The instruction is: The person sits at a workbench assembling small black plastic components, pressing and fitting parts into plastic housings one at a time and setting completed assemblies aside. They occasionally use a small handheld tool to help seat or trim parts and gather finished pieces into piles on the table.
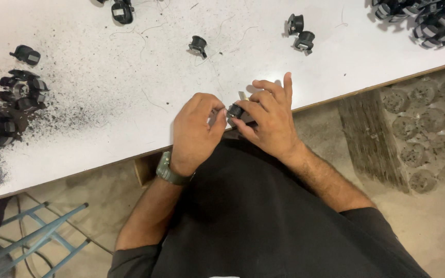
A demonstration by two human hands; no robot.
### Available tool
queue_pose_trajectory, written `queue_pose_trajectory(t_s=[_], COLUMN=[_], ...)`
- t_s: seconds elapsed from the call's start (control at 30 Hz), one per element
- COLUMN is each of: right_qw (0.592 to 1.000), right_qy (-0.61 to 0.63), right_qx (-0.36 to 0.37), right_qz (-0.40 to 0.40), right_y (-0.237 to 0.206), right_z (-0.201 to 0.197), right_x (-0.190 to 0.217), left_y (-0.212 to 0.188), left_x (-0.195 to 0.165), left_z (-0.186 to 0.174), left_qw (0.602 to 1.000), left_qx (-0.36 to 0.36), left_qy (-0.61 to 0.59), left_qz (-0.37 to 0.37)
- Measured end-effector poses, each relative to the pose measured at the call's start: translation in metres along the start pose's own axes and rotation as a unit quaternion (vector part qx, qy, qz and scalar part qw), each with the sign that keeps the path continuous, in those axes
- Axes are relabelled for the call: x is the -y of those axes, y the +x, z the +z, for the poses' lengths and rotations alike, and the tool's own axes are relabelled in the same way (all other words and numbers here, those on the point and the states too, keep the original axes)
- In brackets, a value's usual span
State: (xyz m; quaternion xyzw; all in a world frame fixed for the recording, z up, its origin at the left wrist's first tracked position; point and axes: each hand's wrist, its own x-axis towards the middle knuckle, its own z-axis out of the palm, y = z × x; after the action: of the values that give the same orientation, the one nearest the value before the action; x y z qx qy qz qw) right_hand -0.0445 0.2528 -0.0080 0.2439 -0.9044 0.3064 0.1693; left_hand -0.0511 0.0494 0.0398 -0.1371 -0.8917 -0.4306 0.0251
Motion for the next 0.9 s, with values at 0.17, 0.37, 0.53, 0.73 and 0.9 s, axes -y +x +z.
queue_pose_trajectory(t_s=[0.17,0.37,0.53,0.73,0.9], right_qw=[1.000,0.999,0.995,0.985,0.989], right_qy=[-0.004,0.005,0.056,0.147,0.121], right_qx=[0.000,-0.021,-0.079,-0.086,-0.087], right_qz=[0.015,0.025,-0.019,0.002,-0.005], right_y=[0.006,0.009,0.004,0.003,0.003], right_z=[0.000,0.003,0.014,0.035,0.036], right_x=[0.001,0.007,0.008,0.015,0.017], left_y=[0.005,0.007,0.011,0.007,0.005], left_x=[0.000,0.006,0.014,0.020,0.023], left_z=[-0.005,-0.011,-0.010,-0.008,-0.004], left_qw=[0.999,0.993,0.995,0.993,0.993], left_qx=[0.011,0.044,0.019,0.002,-0.028], left_qy=[-0.031,-0.051,-0.057,-0.090,-0.106], left_qz=[-0.027,-0.098,-0.085,-0.071,-0.038])
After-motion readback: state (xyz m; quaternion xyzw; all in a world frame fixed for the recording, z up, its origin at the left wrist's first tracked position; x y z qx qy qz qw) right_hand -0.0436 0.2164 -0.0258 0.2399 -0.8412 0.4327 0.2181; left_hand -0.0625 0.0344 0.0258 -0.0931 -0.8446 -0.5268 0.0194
